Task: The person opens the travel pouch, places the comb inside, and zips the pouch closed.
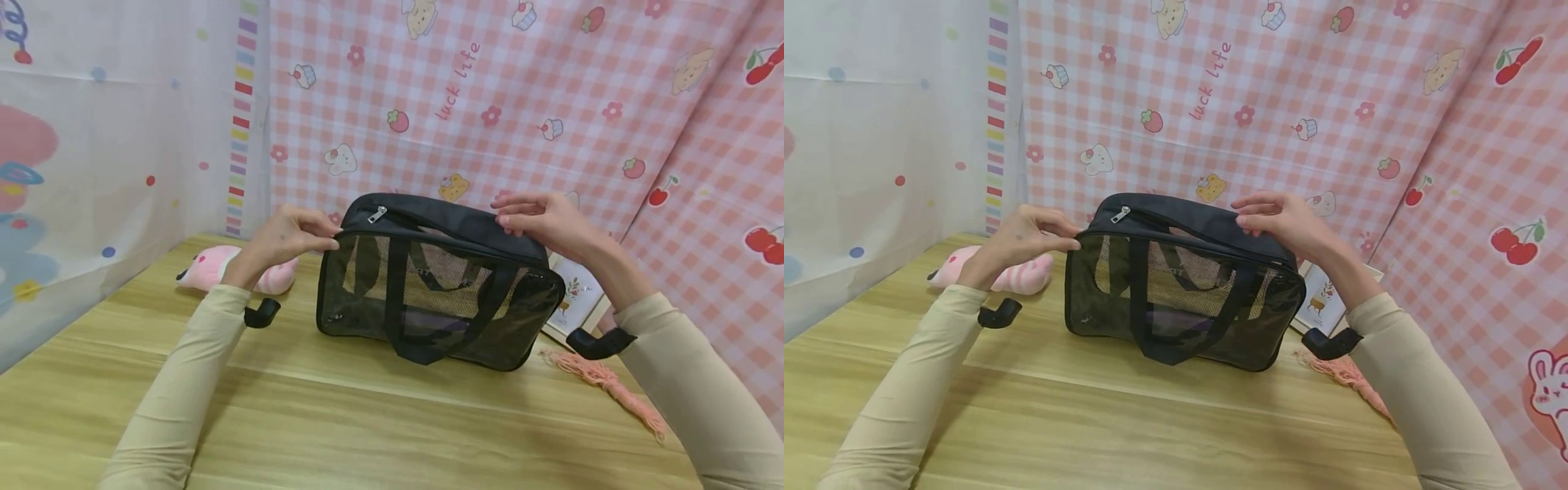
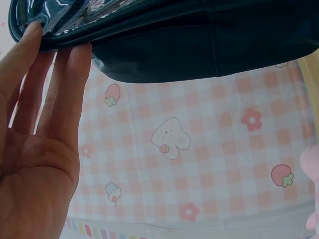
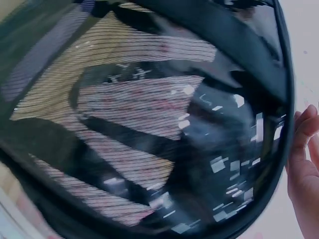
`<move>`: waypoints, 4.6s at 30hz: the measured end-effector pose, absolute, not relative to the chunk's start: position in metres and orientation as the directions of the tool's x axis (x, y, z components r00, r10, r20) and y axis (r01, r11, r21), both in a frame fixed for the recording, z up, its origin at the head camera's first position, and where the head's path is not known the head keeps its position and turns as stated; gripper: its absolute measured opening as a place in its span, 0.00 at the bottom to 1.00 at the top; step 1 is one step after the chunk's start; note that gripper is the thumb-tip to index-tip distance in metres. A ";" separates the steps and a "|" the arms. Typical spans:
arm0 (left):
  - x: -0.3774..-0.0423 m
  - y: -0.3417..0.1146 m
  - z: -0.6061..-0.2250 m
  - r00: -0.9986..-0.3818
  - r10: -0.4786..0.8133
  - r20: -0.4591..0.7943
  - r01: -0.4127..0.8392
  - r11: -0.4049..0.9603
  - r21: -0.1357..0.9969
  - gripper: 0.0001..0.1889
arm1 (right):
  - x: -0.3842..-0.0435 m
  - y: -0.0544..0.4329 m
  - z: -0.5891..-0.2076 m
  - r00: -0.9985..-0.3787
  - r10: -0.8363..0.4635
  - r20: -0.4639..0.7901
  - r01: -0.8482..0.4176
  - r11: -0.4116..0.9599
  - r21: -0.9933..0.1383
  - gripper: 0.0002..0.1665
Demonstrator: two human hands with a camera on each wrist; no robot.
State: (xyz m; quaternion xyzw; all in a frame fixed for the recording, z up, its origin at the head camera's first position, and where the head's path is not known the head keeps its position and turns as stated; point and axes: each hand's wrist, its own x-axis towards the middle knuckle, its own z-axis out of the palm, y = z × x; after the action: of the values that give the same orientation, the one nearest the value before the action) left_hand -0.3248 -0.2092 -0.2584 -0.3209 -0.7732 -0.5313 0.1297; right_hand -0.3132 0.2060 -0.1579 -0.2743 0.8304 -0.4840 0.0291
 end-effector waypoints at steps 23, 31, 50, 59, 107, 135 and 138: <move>-0.326 -0.211 -0.258 -0.776 0.342 0.530 0.615 0.219 0.758 0.10 | -0.333 0.113 -0.072 -0.774 -0.628 0.078 -0.448 0.457 -0.769 0.24; -0.325 -0.210 -0.260 -0.792 0.328 0.514 0.593 0.218 0.775 0.11 | -0.354 0.072 -0.072 -0.752 -0.657 -0.053 -0.451 0.572 -0.685 0.19; -0.326 -0.213 -0.260 -0.814 0.316 0.487 0.568 0.260 0.781 0.11 | -0.362 0.001 -0.111 -0.673 -0.604 -0.426 -0.460 0.793 -0.399 0.16; -0.327 -0.212 -0.260 -0.820 0.333 0.465 0.555 0.267 0.788 0.11 | -0.358 0.003 -0.113 -0.676 -0.579 -0.455 -0.436 0.813 -0.386 0.17; -0.326 -0.212 -0.261 -0.805 0.337 0.489 0.574 0.234 0.784 0.10 | -0.357 0.030 -0.105 -0.708 -0.658 -0.256 -0.561 0.744 -0.363 0.17; -0.326 -0.212 -0.256 -0.806 0.340 0.484 0.573 0.247 0.781 0.09 | -0.363 0.047 -0.098 -0.796 -0.600 -0.084 -0.502 0.731 -0.463 0.13; -0.327 -0.212 -0.257 -0.799 0.349 0.490 0.580 0.234 0.780 0.09 | -0.363 0.050 -0.099 -0.800 -0.593 -0.089 -0.489 0.731 -0.476 0.13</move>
State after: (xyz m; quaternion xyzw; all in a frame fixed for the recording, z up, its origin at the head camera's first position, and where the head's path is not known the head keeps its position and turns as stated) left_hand -0.3265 -0.2117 -0.2575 -0.2987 -0.7782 -0.5421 0.1065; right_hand -0.3632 0.0505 -0.0985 -0.2933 0.9227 -0.2205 0.1182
